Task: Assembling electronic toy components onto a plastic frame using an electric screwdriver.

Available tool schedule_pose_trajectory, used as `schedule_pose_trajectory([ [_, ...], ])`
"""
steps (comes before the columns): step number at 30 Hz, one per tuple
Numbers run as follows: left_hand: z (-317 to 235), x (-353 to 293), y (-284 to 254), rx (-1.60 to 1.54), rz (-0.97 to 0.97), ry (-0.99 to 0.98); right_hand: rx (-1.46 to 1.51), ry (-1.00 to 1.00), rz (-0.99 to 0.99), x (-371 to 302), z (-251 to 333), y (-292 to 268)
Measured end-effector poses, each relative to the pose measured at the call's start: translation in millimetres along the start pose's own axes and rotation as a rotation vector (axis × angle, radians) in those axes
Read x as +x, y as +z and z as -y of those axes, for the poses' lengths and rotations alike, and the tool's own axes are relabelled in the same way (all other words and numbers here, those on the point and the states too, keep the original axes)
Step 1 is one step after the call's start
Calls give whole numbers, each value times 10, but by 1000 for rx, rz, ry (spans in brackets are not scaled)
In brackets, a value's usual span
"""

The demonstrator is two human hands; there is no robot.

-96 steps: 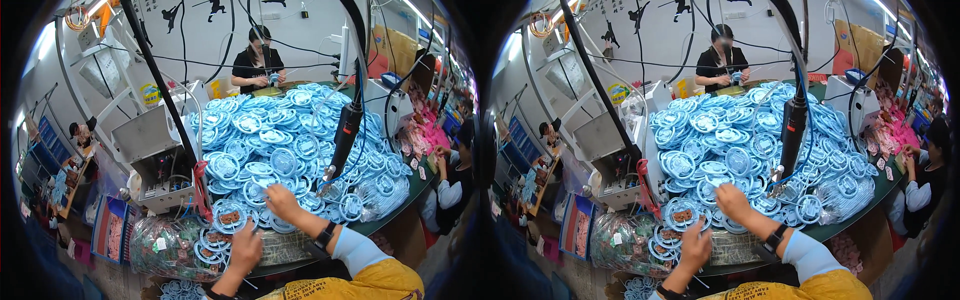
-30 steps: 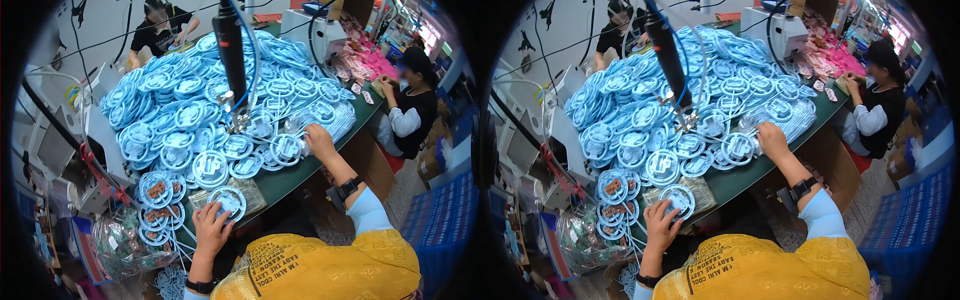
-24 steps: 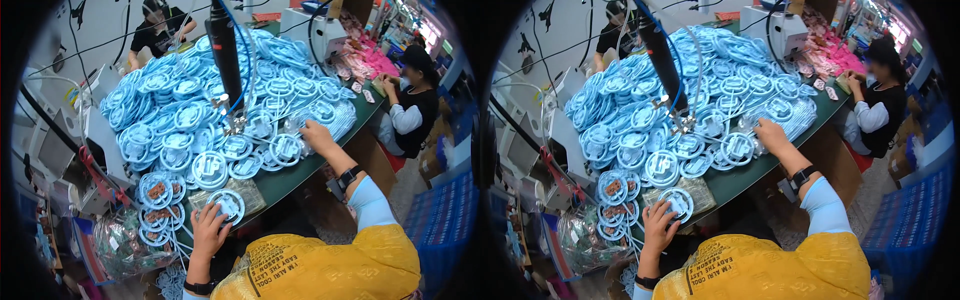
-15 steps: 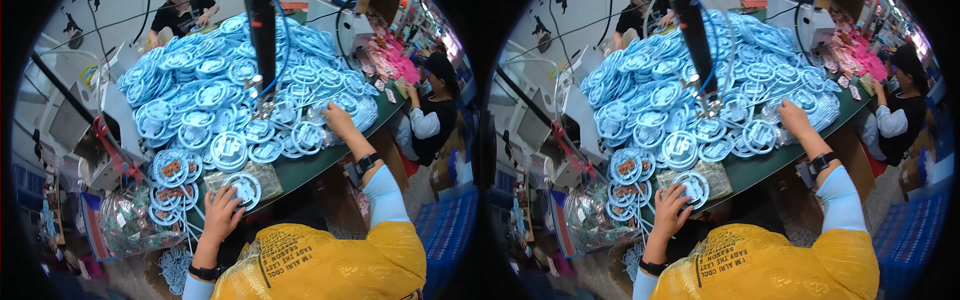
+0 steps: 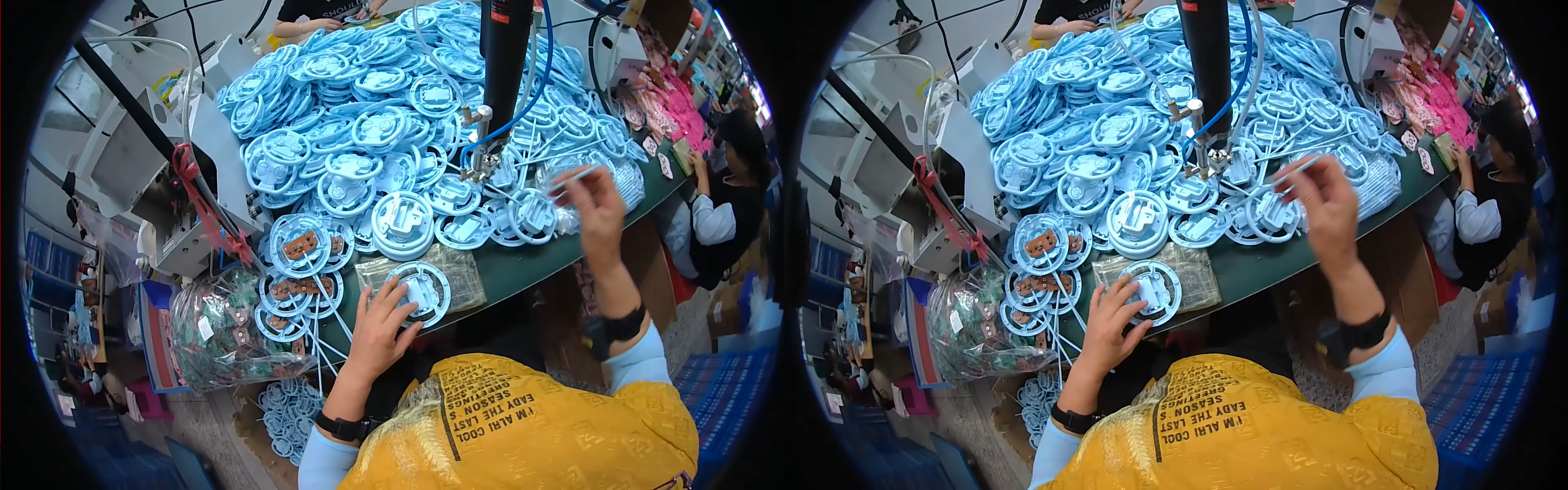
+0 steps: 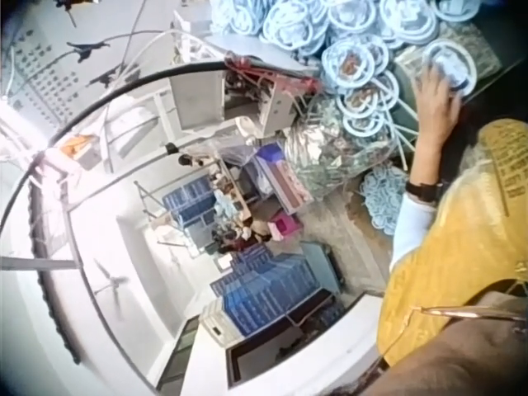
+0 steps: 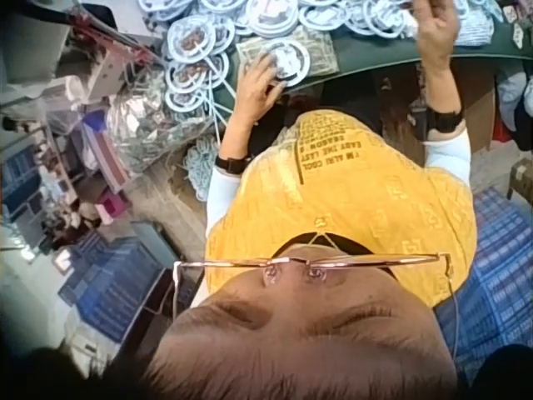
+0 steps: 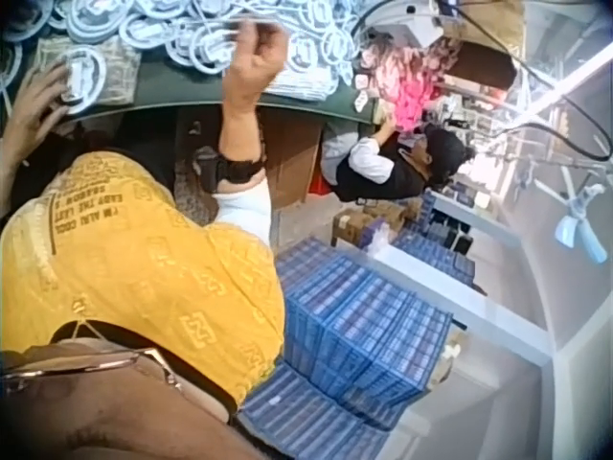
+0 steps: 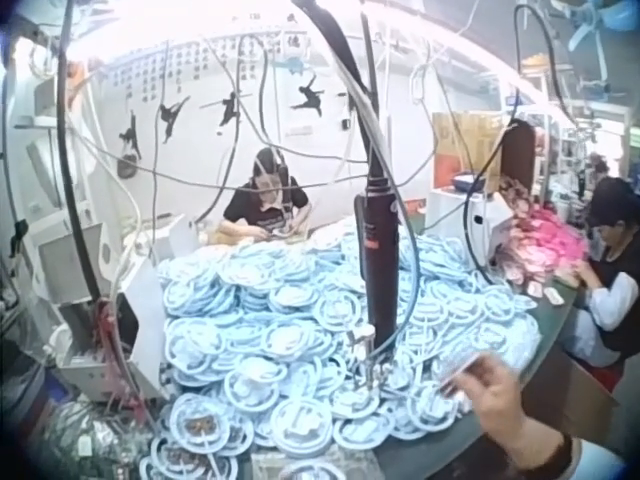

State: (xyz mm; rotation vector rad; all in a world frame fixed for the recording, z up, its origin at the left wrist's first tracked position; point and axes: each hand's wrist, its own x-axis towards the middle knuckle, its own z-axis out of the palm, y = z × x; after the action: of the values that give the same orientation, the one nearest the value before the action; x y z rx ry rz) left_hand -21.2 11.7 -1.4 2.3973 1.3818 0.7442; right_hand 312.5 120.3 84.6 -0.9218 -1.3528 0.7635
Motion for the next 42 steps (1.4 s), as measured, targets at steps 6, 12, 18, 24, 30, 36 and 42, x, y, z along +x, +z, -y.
schedule_pose_trajectory([
  [6, -23, 59, 4, 7, -222, -18, 242, 461, 315, -505, -217, 576],
  [12, 29, -121, -10, 27, -307, -79, -120, 333, 480, -482, -304, 681],
  [18, 81, -137, 23, 11, -314, -102, -748, -172, 536, -457, -596, 957],
  [24, 72, -77, -19, 22, -361, -93, -818, -241, 512, -40, -694, 1470],
  [30, 73, -162, -53, 18, -369, -104, -870, -313, 471, 440, -828, 2058],
  [36, 19, -275, -101, 26, -414, -128, -804, -416, 377, 747, -1025, 2390],
  [42, 29, -278, -116, -169, -519, -236, -132, -9, 323, 476, -205, 1995],
])
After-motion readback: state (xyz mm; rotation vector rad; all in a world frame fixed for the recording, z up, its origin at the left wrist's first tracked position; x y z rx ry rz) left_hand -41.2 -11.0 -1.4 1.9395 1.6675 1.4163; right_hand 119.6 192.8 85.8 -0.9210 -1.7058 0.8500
